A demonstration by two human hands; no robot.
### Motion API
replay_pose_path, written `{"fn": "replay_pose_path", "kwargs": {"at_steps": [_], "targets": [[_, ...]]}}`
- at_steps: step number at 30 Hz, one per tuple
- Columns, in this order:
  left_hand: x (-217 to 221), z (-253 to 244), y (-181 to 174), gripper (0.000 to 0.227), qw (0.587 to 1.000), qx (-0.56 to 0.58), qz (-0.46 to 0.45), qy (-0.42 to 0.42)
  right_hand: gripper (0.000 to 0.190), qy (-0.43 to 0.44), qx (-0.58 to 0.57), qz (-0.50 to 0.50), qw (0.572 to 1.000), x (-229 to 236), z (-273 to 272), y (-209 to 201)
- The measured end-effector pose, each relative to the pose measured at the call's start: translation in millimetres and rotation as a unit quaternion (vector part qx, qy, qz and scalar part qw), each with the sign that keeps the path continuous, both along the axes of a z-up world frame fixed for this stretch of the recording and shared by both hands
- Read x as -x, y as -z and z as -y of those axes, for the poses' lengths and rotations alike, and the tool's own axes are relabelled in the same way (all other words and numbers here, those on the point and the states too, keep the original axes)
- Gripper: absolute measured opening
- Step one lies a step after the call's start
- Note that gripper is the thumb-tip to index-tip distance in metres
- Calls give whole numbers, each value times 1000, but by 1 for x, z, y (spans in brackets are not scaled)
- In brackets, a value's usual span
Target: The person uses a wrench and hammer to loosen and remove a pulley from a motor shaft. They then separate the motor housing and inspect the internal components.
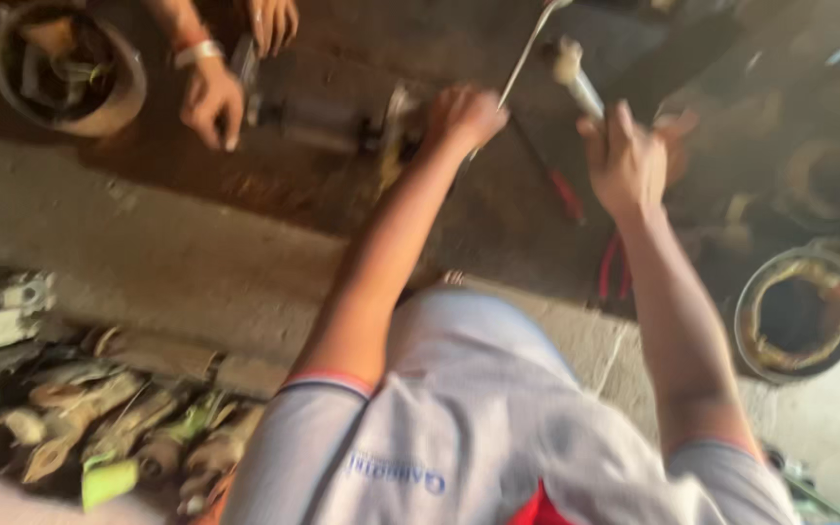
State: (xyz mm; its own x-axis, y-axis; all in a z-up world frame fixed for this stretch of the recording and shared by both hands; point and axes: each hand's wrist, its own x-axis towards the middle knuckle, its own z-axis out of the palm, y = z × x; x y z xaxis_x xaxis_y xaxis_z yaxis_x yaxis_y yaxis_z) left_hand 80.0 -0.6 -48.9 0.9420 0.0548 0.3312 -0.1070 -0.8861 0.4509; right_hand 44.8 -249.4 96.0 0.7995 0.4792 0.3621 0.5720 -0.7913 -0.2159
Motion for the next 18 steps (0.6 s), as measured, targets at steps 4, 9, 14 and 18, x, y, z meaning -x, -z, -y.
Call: {"fn": "replay_pose_path", "kwargs": {"at_steps": [4,9,14,18], "targets": [[33,12,19,28,991,-43,-119,50,23,34,-9,21,999,45,8,-40],[23,-7,0,26,980,-160,-43,112,24,-142,-183,156,960,54,15,-75],[24,-5,-10,31,991,-26,-128,40,30,-123,-75,96,985,24,-16,-10],[17,-1,-17,27,983,-24,-183,-20,35,-29,22,14,999,24,-47,11]]}}
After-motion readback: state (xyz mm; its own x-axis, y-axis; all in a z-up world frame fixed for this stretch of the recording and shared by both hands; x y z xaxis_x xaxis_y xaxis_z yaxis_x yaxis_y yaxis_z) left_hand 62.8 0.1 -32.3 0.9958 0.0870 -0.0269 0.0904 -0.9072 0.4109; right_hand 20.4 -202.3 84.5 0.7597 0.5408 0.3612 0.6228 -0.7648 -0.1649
